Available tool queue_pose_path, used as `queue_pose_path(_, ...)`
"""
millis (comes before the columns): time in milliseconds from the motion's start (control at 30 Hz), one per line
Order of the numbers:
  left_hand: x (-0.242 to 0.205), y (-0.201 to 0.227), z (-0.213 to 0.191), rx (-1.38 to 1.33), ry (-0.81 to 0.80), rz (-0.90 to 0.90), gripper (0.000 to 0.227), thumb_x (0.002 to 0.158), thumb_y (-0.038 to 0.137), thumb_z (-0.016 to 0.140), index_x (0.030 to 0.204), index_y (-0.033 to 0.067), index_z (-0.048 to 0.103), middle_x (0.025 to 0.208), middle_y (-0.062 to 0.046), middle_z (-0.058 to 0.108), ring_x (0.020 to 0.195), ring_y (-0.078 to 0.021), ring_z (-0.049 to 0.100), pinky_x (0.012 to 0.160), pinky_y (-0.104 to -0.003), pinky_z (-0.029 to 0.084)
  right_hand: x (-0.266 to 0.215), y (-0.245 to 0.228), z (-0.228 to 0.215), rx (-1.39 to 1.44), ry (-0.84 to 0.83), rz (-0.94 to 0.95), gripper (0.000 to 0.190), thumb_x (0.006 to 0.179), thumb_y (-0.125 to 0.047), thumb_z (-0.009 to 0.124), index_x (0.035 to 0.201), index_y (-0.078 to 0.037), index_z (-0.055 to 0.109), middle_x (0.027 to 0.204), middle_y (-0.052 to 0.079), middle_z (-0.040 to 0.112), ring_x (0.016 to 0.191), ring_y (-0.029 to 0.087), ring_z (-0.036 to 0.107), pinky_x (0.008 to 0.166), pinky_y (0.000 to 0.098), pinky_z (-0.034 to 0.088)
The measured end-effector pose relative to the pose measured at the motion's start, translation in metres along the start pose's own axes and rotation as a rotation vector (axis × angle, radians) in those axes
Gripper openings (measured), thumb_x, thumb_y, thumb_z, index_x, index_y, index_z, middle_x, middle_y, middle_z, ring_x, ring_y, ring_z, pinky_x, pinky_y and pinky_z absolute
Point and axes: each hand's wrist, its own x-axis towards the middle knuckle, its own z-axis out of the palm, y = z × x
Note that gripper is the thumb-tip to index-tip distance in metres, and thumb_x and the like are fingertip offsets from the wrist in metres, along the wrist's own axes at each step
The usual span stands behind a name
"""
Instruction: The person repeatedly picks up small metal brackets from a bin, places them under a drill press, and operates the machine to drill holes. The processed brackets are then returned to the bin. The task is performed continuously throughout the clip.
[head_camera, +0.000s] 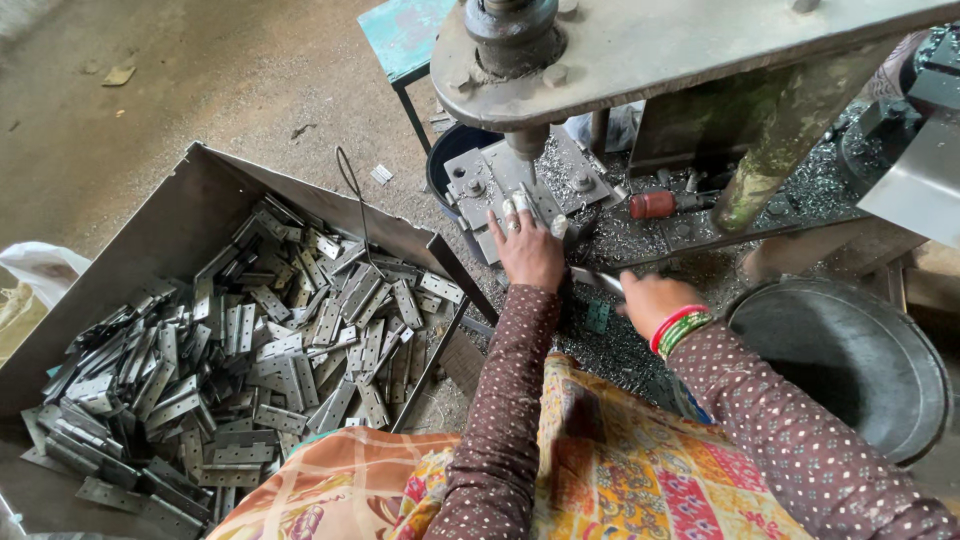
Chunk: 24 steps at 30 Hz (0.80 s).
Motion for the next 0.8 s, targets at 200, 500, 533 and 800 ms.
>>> queue_pose_path(200,-0.001,-0.001,0.005,-0.078,0.256,-0.001,0.049,0.094,0.037,0.055,0.126,0.0009,0.063,0.145,-0.024,0.047,0.138,-0.0362,0.040,0.120,-0.058,0.010,0.012,0.012,0.089,-0.039,-0.199,0.093,0.052,0.096,-0.031,0.061,0.137,-0.004,0.042,0.117,0.028,0.055,0.100,0.038,0.067,0.077,0.0415,0.061)
queue_pose_path(500,0.000,-0.001,0.003,-0.021,0.116,-0.004,0.033,0.095,0.022,0.049,0.115,0.0025,0.067,0.148,-0.023,0.045,0.140,-0.0364,0.039,0.120,-0.059,0.009,-0.004,-0.002,0.018,-0.012,-0.138,0.078,0.049,0.098,-0.037,0.061,0.132,-0.005,0.046,0.107,0.019,0.068,0.096,0.029,0.073,0.079,0.0399,0.061)
queue_pose_path(533,0.000,0.000,0.005,-0.007,0.112,-0.012,0.033,0.095,0.022,0.049,0.114,0.0023,0.068,0.148,-0.023,0.046,0.140,-0.0365,0.039,0.120,-0.058,0.009,-0.004,-0.001,0.018,-0.017,-0.143,0.082,0.049,0.097,-0.037,0.063,0.131,-0.006,0.045,0.109,0.019,0.067,0.098,0.030,0.071,0.081,0.0412,0.060)
queue_pose_path(800,0.002,-0.001,0.005,-0.108,0.136,-0.016,0.031,0.096,0.026,0.052,0.110,0.0056,0.071,0.142,-0.020,0.053,0.137,-0.0335,0.044,0.123,-0.058,0.009,-0.001,0.003,0.073,0.405,-0.471,0.242,0.048,0.090,-0.018,0.072,0.129,-0.007,0.047,0.106,0.015,0.069,0.086,0.024,0.071,0.076,0.0397,0.062)
